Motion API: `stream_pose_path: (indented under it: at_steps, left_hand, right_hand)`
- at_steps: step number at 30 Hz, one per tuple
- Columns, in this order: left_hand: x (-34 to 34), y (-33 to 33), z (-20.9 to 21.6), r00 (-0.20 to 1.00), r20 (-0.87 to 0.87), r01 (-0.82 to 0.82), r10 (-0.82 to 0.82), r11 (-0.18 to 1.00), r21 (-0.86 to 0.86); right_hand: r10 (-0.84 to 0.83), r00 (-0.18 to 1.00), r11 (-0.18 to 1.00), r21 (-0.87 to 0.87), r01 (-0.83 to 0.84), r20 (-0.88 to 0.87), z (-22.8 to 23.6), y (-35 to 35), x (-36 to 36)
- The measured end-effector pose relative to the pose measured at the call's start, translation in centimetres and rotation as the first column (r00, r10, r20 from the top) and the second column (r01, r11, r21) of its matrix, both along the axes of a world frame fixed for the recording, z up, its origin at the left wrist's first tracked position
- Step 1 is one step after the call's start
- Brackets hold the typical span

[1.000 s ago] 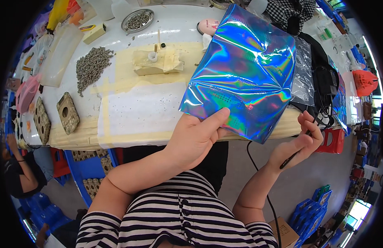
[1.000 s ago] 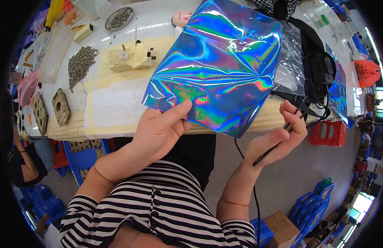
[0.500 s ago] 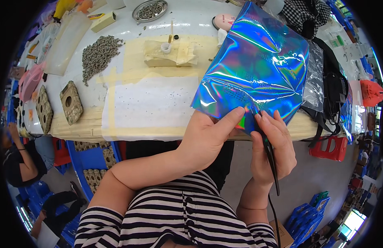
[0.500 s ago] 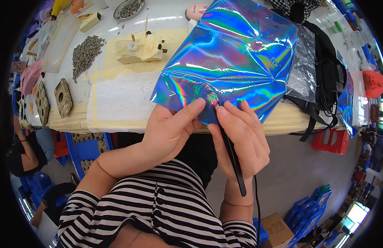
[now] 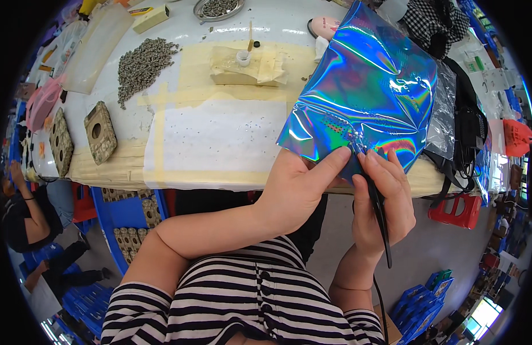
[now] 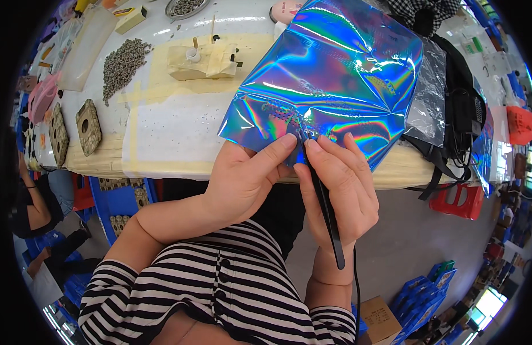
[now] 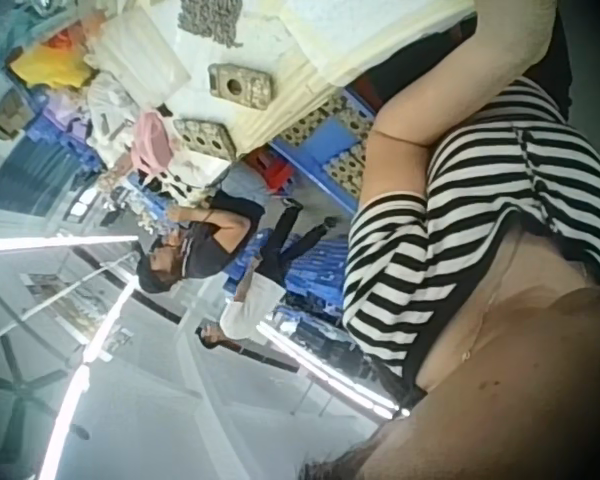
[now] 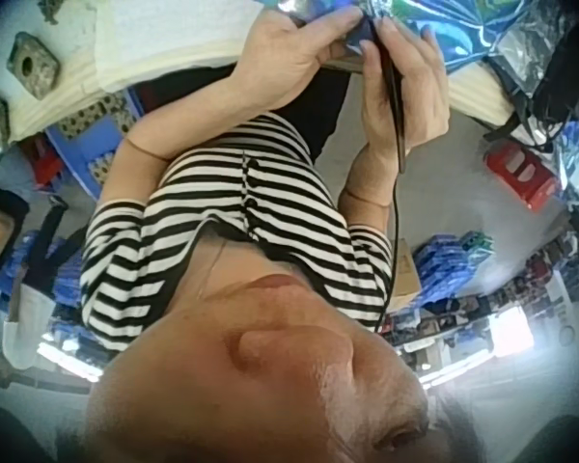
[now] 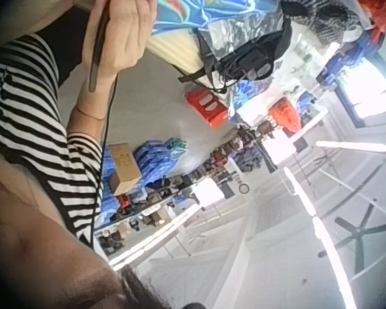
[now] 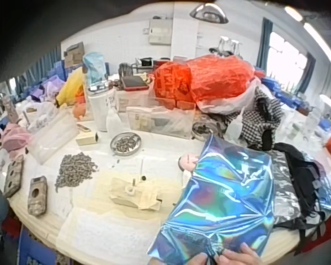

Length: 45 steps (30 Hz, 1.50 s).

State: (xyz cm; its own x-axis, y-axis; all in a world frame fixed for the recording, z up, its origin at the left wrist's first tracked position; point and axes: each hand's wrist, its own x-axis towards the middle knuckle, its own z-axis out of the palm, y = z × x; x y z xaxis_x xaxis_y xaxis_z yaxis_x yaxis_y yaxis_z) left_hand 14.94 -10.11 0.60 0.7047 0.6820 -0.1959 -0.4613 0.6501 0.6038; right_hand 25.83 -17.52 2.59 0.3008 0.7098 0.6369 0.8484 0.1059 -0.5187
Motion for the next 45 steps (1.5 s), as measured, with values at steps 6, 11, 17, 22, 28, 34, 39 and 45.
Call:
stream_pose_path:
  at_steps: [6, 11, 17, 22, 28, 34, 39, 45]
  left_hand:
    - [0.1, -0.1, -0.2, 1.000, 0.021, -0.002, 0.001, 1.000, 0.008]
    - [0.2, -0.1, -0.4, 1.000, -0.001, -0.022, 0.022, 0.995, 0.100]
    - [0.3, -0.2, -0.4, 0.999, 0.015, -0.043, 0.042, 0.997, 0.067]
    - [0.2, -0.1, -0.3, 0.999, 0.004, -0.036, 0.036, 0.996, 0.083]
    - [0.2, 0.0, -0.2, 1.000, -0.014, -0.023, 0.024, 0.996, 0.082]
    - [0.2, 0.0, -0.1, 1.000, -0.020, -0.014, 0.015, 0.998, 0.069]
    - [0.4, -0.1, -0.3, 0.999, -0.008, -0.050, 0.051, 0.996, 0.079]
    - [0.2, -0.1, -0.1, 0.999, 0.001, -0.042, 0.042, 0.998, 0.052]
  right_hand:
    - [-0.012, 1.000, 1.000, -0.014, 0.012, 0.002, 0.1, 0.0, -0.1]
    - [-0.025, 1.000, 0.999, -0.026, 0.025, 0.006, 0.3, -0.1, -0.2]
    - [-0.006, 0.988, 1.000, -0.029, 0.011, 0.156, 0.7, 0.0, -0.2]
    - [0.009, 0.951, 1.000, -0.014, -0.005, 0.308, -0.1, -0.3, 0.1]
    - [0.037, 0.942, 0.999, -0.017, -0.033, 0.334, -0.2, -0.3, 0.5]
    - [0.026, 0.964, 0.999, 0.013, -0.030, 0.266, -0.1, -0.2, 0.1]
    - [0.038, 0.980, 0.999, -0.001, -0.039, 0.194, 0.6, 0.0, -0.2]
    - [0.060, 0.986, 0.998, -0.001, -0.061, 0.156, 1.0, 0.1, -0.6]
